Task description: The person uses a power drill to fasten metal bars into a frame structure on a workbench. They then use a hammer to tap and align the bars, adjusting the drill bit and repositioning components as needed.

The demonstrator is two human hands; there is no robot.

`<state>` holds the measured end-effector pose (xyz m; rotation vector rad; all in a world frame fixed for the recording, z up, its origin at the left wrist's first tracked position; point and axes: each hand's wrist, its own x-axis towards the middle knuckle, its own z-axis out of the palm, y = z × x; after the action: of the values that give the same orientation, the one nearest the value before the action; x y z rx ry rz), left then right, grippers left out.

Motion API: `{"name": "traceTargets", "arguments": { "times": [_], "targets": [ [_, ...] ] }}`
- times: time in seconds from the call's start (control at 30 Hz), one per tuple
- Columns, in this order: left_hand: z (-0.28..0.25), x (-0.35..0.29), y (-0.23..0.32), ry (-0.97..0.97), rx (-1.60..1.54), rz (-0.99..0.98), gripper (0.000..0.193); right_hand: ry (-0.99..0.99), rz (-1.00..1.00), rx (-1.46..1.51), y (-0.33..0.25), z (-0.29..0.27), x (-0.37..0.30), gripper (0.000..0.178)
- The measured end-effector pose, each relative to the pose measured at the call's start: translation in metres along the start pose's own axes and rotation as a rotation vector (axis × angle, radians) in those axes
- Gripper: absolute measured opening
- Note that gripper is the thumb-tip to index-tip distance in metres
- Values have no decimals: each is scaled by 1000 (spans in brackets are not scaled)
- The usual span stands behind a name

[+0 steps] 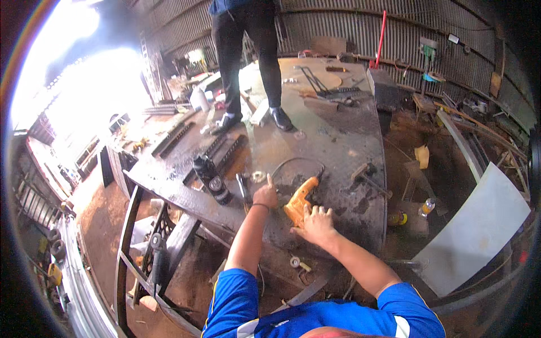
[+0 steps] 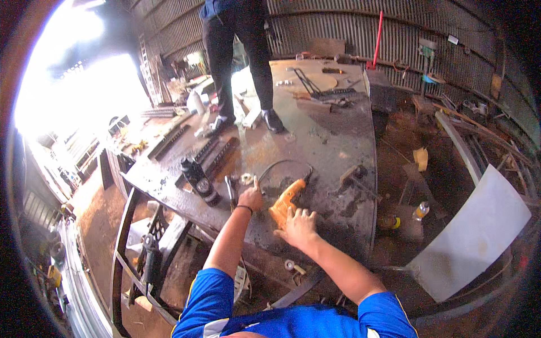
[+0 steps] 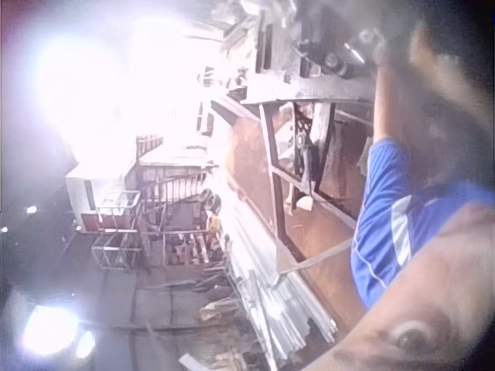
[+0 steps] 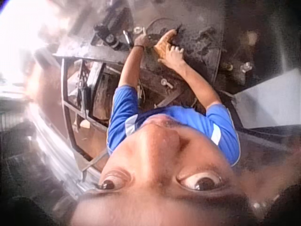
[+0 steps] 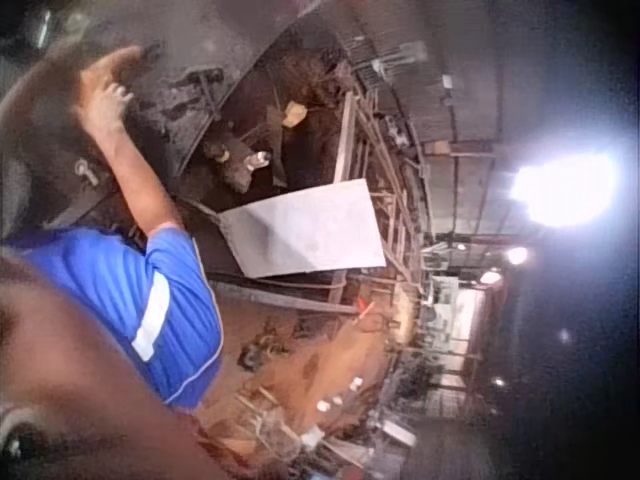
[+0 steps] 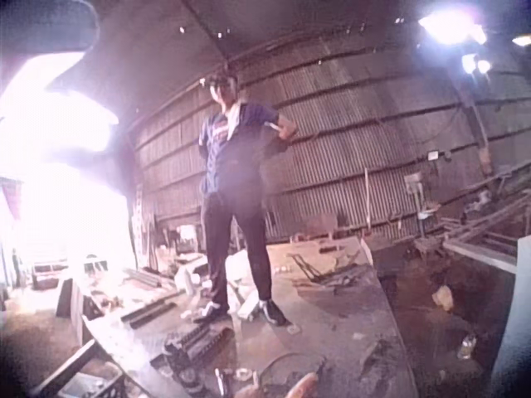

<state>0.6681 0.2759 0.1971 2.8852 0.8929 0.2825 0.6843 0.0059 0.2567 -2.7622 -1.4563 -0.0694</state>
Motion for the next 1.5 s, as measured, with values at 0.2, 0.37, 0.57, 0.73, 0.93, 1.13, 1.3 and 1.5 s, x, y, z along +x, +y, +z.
{"name": "traceTargets", "arguments": {
  "times": [0.2,0.37,0.57,0.73,0.93,1.13,1.3,1.5],
  "targets": [
    [8,-2,2,-87,-39,-42,82,-8,-18,-51,5,1,-5,105],
    [9,-9,-2,-137,20,-108,82,-3,-49,-47,-1,8,1,105],
    [1,2,18,-139,33,-119,72,109,-59,-63,8,21,5,95],
    [-7,-4,12,-186,35,-176,76,45,-70,-78,1,17,8,103],
    [-13,-8,11,-202,-33,-203,74,73,-65,-48,6,17,3,102],
    [-6,-9,-1,-178,-10,-182,71,110,-54,3,2,20,3,100],
    [-21,-15,18,-215,-17,-187,71,101,-56,-9,7,21,5,99],
    [-23,-13,15,-236,-14,-197,73,110,-57,-3,6,16,3,99]
  ]
}}
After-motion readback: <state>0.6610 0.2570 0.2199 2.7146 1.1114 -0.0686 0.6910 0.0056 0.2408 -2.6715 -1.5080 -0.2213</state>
